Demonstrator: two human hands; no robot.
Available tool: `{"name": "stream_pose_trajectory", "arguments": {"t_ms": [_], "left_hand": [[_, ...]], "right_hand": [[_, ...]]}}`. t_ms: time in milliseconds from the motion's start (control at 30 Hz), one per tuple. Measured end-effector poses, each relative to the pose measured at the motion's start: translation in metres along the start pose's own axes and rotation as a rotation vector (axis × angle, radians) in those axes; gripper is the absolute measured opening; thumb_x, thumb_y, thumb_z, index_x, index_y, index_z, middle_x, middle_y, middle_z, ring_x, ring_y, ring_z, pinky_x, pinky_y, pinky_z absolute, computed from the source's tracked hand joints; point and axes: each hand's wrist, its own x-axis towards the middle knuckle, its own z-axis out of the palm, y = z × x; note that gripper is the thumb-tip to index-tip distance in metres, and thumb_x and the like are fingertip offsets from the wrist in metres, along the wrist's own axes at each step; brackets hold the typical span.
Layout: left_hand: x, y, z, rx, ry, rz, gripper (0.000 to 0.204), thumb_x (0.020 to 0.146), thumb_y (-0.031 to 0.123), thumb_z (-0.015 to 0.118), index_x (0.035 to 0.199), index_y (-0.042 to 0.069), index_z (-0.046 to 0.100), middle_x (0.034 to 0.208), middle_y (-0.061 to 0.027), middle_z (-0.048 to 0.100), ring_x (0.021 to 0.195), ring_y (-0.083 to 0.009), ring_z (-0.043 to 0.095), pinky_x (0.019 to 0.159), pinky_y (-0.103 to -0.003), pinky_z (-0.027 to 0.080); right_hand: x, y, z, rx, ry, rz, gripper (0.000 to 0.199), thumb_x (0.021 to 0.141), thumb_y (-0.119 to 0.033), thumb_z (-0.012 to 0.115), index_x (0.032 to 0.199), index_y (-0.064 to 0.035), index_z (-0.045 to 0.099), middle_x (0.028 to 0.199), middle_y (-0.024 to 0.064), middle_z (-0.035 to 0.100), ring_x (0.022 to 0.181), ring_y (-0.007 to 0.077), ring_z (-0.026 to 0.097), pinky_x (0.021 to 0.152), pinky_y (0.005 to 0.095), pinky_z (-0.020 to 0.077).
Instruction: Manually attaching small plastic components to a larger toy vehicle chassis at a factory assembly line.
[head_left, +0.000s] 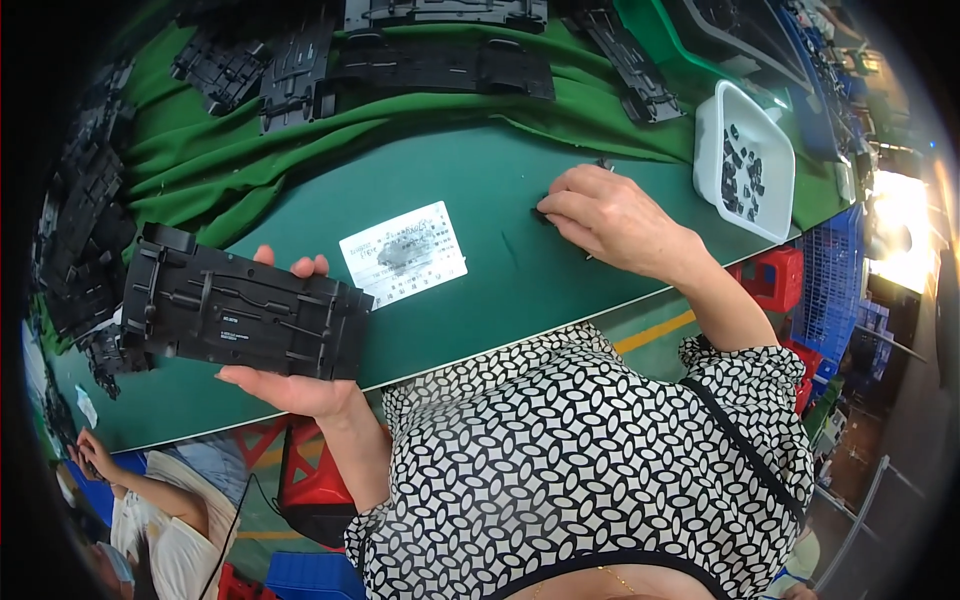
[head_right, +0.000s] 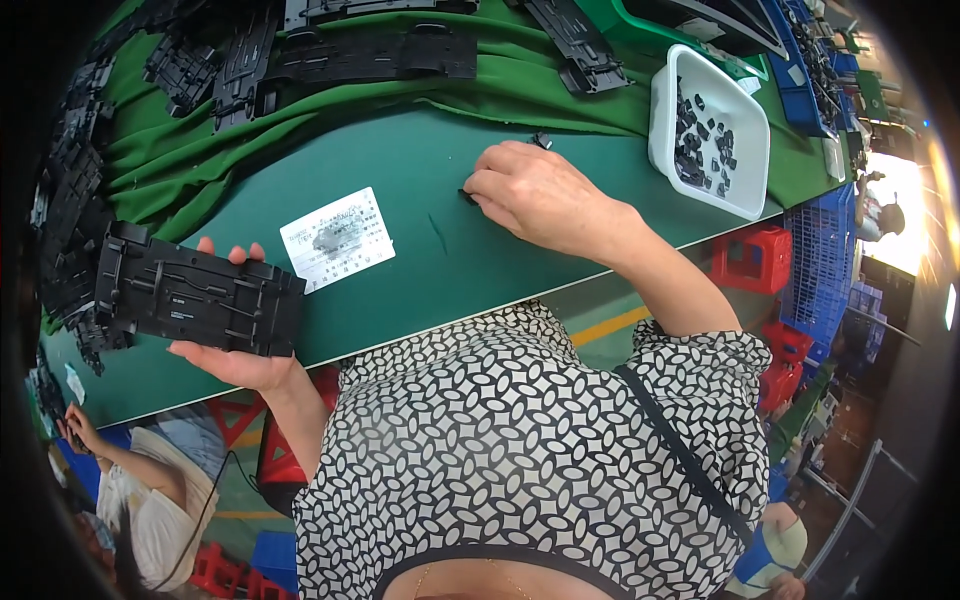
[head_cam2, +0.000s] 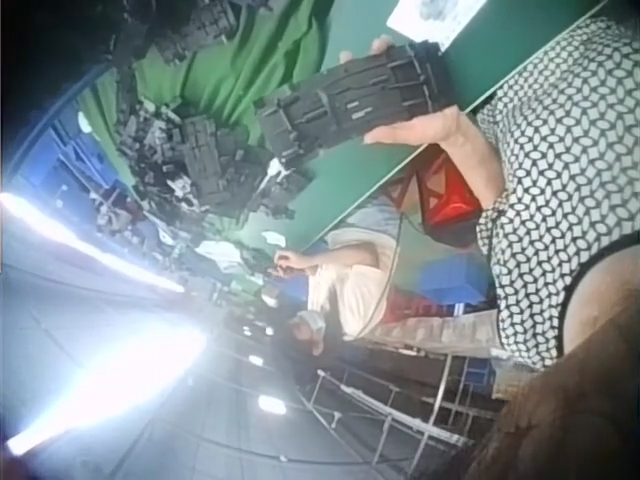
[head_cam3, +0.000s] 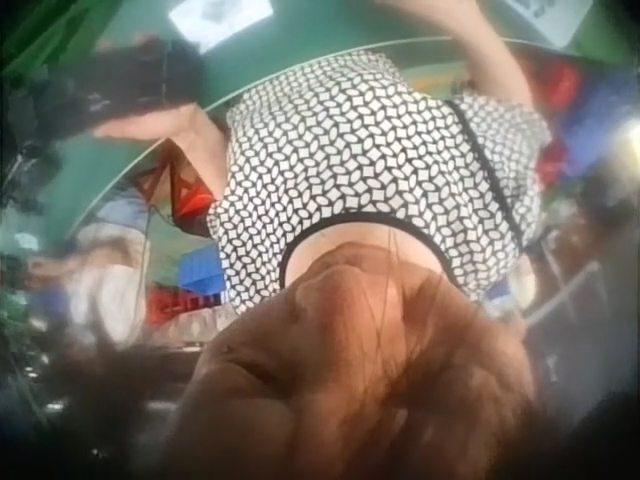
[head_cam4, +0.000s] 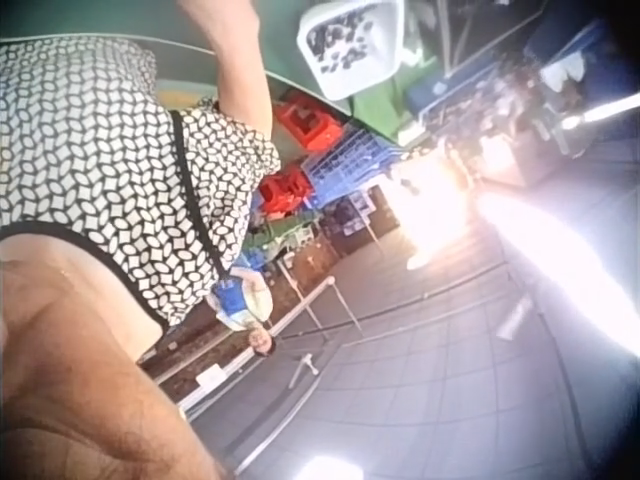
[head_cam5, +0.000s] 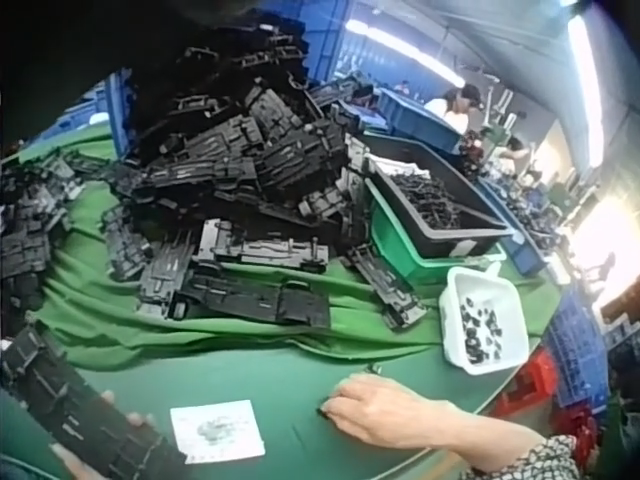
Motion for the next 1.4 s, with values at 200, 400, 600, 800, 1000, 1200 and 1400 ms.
{"name": "stream_pose_trajectory", "arguments": {"t_ms": [200,400,600,800,1000,1200,1400], "left_hand": [[0.002,0.0,0.0,-0.016,0.035,-0.014,0.083,0.086,0.064,0.04,0.143,0.009,0.017,0.137,-0.0229,0.035,0.108,-0.0366,0.052,0.101,-0.052,0.035],[0.003,0.003,-0.004,-0.005,0.023,-0.011,0.083,0.086,0.064,0.039,0.143,0.009,0.017,0.136,-0.0234,0.036,0.108,-0.0366,0.053,0.101,-0.052,0.035],[0.003,0.003,-0.003,-0.025,0.042,0.003,0.084,0.085,0.066,0.038,0.143,0.008,0.019,0.136,-0.0239,0.036,0.108,-0.0367,0.053,0.099,-0.052,0.037],[0.003,0.002,0.001,0.025,0.122,-0.021,0.085,0.085,0.067,0.038,0.142,0.007,0.021,0.134,-0.0241,0.038,0.107,-0.0377,0.054,0.094,-0.047,0.043],[0.003,0.001,0.001,-0.017,0.114,-0.047,0.084,0.083,0.067,0.042,0.142,0.011,0.023,0.134,-0.0204,0.04,0.108,-0.0357,0.053,0.096,-0.046,0.041],[0.003,0.004,-0.002,0.032,0.107,-0.036,0.083,0.085,0.065,0.042,0.142,0.009,0.021,0.134,-0.0217,0.039,0.106,-0.0355,0.054,0.098,-0.05,0.039],[0.002,0.004,0.001,0.047,0.122,-0.038,0.083,0.085,0.065,0.04,0.141,0.007,0.022,0.133,-0.0219,0.041,0.106,-0.0364,0.055,0.096,-0.048,0.041]], "right_hand": [[0.005,-0.003,0.006,0.061,0.1,0.14,0.012,0.078,-0.003,0.062,0.089,0.0017,0.061,0.082,0.0086,0.061,0.067,0.0224,0.06,0.059,0.0313,0.0485],[0.01,-0.011,-0.007,1.08,0.075,0.741,0.012,0.085,-0.006,0.061,0.094,0.0021,0.063,0.083,0.005,0.065,0.066,0.0056,0.059,0.055,0.0189,0.0445],[0.019,-0.016,-0.008,1.151,-0.027,0.799,0.021,0.085,-0.009,0.062,0.103,0.0017,0.062,0.083,0.004,0.064,0.067,0.0053,0.058,0.056,0.0171,0.044],[0.028,-0.026,0.0,1.09,-0.047,0.648,0.02,0.086,-0.007,0.06,0.104,0.0021,0.062,0.083,0.0044,0.064,0.069,0.006,0.058,0.058,0.0184,0.0466],[0.04,-0.037,0.001,1.191,-0.109,0.652,0.02,0.086,-0.006,0.059,0.103,0.0045,0.06,0.084,0.0077,0.065,0.073,0.0099,0.062,0.064,0.0219,0.0511],[0.048,-0.042,0.008,1.235,-0.127,0.693,0.015,0.088,-0.006,0.058,0.098,0.004,0.059,0.083,0.0104,0.065,0.068,0.0131,0.064,0.058,0.0221,0.0503],[0.058,-0.048,0.01,1.221,-0.187,0.711,0.012,0.088,-0.008,0.058,0.094,0.0029,0.059,0.082,0.0083,0.064,0.067,0.012,0.062,0.057,0.0219,0.049]]}}
